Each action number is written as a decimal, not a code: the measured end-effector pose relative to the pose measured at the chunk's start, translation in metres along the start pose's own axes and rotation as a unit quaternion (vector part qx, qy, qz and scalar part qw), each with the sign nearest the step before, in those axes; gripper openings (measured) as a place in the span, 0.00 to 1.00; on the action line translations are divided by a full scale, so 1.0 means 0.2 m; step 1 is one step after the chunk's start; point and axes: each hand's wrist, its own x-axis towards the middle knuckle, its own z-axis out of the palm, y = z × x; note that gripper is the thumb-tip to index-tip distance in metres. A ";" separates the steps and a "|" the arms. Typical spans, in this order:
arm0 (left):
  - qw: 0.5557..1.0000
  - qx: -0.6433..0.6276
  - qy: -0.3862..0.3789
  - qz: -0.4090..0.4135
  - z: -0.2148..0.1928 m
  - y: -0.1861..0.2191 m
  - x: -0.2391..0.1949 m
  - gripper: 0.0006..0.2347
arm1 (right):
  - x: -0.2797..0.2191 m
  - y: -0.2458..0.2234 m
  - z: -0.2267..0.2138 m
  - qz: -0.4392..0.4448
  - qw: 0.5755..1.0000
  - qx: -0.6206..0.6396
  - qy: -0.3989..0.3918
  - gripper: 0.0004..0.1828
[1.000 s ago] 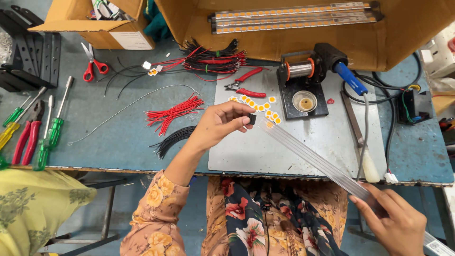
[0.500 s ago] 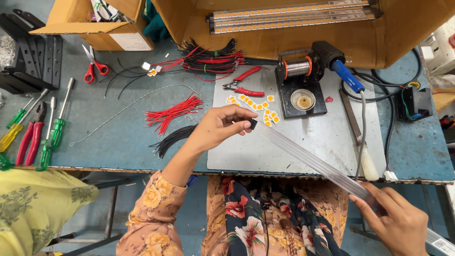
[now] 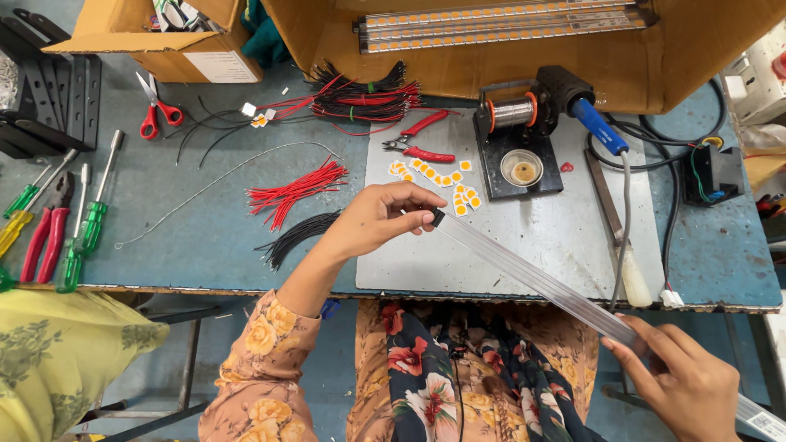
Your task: The person removes small LED modules from a flexible strip and arranges them on a workbench. They handle the strip, peel off individual modules, and place them in rows on the table surface.
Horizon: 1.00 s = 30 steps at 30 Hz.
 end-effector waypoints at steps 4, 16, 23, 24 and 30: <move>0.999 0.037 0.008 -0.021 -0.01 -0.01 0.00 0.12 | 0.00 0.00 0.00 0.004 1.000 0.001 -0.018 0.22; 0.999 0.048 -0.005 0.013 0.01 -0.05 -0.02 0.10 | 0.00 -0.01 0.00 -0.003 1.000 -0.019 -0.020 0.22; 0.999 -0.037 -0.024 -0.005 -0.01 -0.09 -0.01 0.12 | 0.00 0.00 0.00 -0.002 1.000 -0.007 -0.023 0.22; 0.998 -0.055 -0.037 -0.008 -0.03 -0.09 -0.01 0.12 | 0.00 0.01 0.00 -0.005 1.000 0.001 -0.022 0.21; 0.950 -0.220 -0.219 -0.042 -0.03 -0.15 -0.03 0.23 | -0.01 0.10 0.02 -0.047 0.996 0.064 -0.043 0.23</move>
